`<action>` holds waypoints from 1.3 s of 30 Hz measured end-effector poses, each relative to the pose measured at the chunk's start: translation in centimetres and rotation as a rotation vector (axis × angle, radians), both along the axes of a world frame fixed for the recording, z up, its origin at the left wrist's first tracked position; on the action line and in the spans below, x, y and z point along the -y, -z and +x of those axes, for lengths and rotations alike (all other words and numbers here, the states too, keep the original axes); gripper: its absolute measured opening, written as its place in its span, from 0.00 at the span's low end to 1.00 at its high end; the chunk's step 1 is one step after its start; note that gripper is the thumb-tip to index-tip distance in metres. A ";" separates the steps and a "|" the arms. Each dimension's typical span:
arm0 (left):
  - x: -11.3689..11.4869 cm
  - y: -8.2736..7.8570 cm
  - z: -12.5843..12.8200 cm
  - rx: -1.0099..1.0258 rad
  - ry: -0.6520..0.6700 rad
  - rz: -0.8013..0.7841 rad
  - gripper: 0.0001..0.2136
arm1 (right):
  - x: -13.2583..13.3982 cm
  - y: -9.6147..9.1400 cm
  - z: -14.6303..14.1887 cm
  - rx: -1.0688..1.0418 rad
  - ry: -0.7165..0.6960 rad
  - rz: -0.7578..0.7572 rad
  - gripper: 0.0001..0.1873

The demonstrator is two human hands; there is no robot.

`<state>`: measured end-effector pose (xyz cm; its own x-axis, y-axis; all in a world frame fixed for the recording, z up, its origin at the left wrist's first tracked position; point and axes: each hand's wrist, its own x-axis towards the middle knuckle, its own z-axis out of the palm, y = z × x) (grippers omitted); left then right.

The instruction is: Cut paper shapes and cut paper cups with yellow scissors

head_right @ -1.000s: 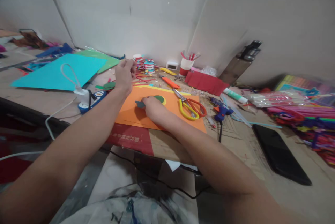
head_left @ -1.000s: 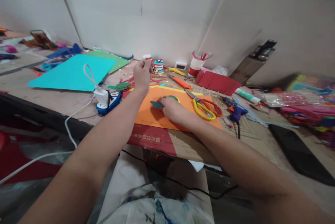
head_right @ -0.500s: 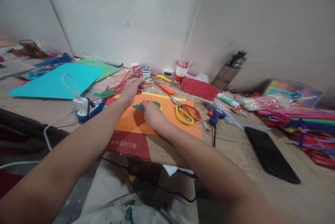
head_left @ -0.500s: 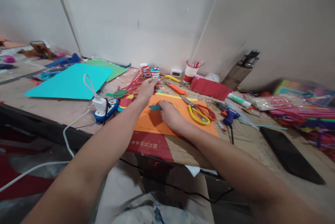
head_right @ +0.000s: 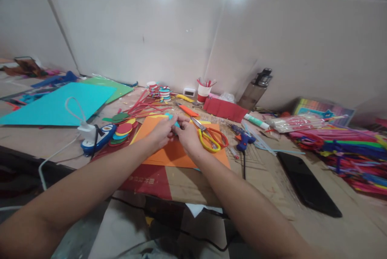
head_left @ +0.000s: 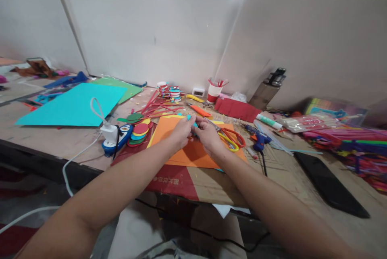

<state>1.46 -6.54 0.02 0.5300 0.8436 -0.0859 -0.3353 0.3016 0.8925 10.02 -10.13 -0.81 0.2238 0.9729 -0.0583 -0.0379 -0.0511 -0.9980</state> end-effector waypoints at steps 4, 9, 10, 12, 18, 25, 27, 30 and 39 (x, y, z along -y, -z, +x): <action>-0.3 -0.5 -0.2 -0.011 -0.064 -0.115 0.17 | -0.5 1.2 -0.1 0.075 -0.023 0.107 0.06; -0.3 -0.3 0.0 0.064 -0.063 -0.079 0.15 | -0.6 1.7 0.0 0.227 -0.014 0.107 0.05; -0.4 -0.1 0.1 0.071 -0.061 -0.077 0.15 | -0.6 1.7 0.1 0.242 -0.009 0.110 0.07; -0.4 0.4 0.4 0.079 -0.063 -0.095 0.14 | -0.6 1.7 0.3 0.291 0.012 0.131 0.10; -0.4 0.8 0.9 0.167 -0.098 -0.132 0.12 | 0.2 0.8 0.1 0.617 0.045 0.240 0.17; -0.9 0.1 0.8 0.158 -0.299 -0.204 0.09 | 1.1 0.4 -0.2 0.828 -0.029 0.246 0.34; -1.1 0.1 0.8 0.162 -0.319 -0.261 0.09 | 1.1 0.5 0.2 0.926 -0.028 0.214 0.34; -1.2 0.1 1.0 0.168 -0.298 -0.316 0.10 | 1.0 0.3 0.6 1.013 -0.010 0.155 0.33; -1.1 -0.5 0.4 0.237 -0.217 -0.290 0.11 | 1.1 -0.4 0.9 0.800 0.093 0.323 0.30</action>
<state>1.84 -5.42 0.50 0.3763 0.8965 -0.2337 -0.6039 0.4287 0.6719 10.89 -11.23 -0.45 0.1595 0.8902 0.4267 0.6913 0.2078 -0.6920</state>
